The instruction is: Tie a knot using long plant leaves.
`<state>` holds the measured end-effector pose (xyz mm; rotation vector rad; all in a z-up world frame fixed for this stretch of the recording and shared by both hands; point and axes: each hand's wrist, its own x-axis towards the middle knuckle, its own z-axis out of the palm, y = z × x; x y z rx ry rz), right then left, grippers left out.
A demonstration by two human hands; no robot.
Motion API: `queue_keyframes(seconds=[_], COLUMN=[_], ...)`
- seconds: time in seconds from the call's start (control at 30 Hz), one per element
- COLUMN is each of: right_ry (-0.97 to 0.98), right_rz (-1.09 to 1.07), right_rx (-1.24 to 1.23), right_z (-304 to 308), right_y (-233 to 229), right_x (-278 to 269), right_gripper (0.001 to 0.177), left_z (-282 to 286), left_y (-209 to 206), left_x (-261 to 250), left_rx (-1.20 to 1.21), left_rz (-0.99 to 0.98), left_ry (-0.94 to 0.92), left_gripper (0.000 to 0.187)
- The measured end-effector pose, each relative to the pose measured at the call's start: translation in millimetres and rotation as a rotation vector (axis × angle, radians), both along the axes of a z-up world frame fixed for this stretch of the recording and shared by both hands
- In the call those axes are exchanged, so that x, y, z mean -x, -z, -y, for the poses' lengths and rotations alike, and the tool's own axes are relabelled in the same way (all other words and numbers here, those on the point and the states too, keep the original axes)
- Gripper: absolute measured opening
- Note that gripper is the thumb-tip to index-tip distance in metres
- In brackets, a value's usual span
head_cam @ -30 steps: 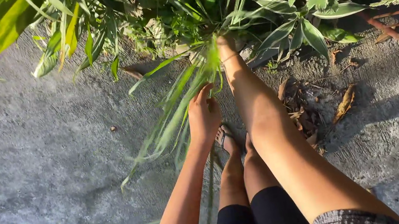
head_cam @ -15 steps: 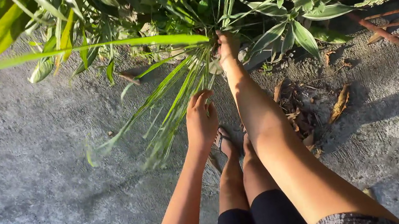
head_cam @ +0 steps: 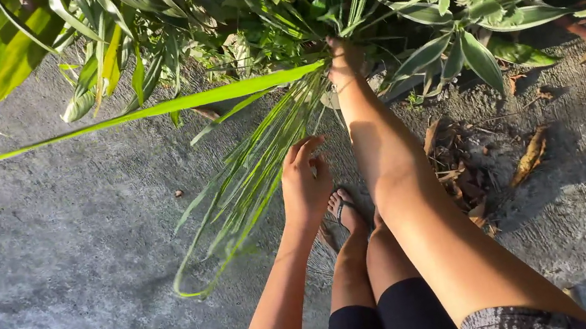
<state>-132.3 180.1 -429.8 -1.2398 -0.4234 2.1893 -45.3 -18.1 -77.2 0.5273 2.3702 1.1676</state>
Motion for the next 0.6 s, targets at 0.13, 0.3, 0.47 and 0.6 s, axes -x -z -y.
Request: queue_keyframes(seconds=[0.13, 0.3, 0.47, 0.6], right_ry=[-0.057, -0.196, -0.391, -0.385], right_rz=[-0.176, 0.175, 0.204, -0.537], right_rx=[0.054, 0.128, -0.009, -0.459], right_z=[-11, -12, -12, 0], right_y=[156, 155, 221, 238], right_x=[4, -4, -11, -25], right_gripper=[0.008, 0.019, 0.016, 0.057], left_z=[2, 4, 7, 11], left_y=[6, 6, 8, 7], left_x=[-1, -2, -2, -3], left_rx=[-0.012, -0.008, 0.018, -0.006], left_rz=[-0.044, 0.003, 0.029, 0.061], left_ry=[0.002, -0.017, -0.033, -0.037], left_gripper=[0.035, 0.033, 0.033, 0.033])
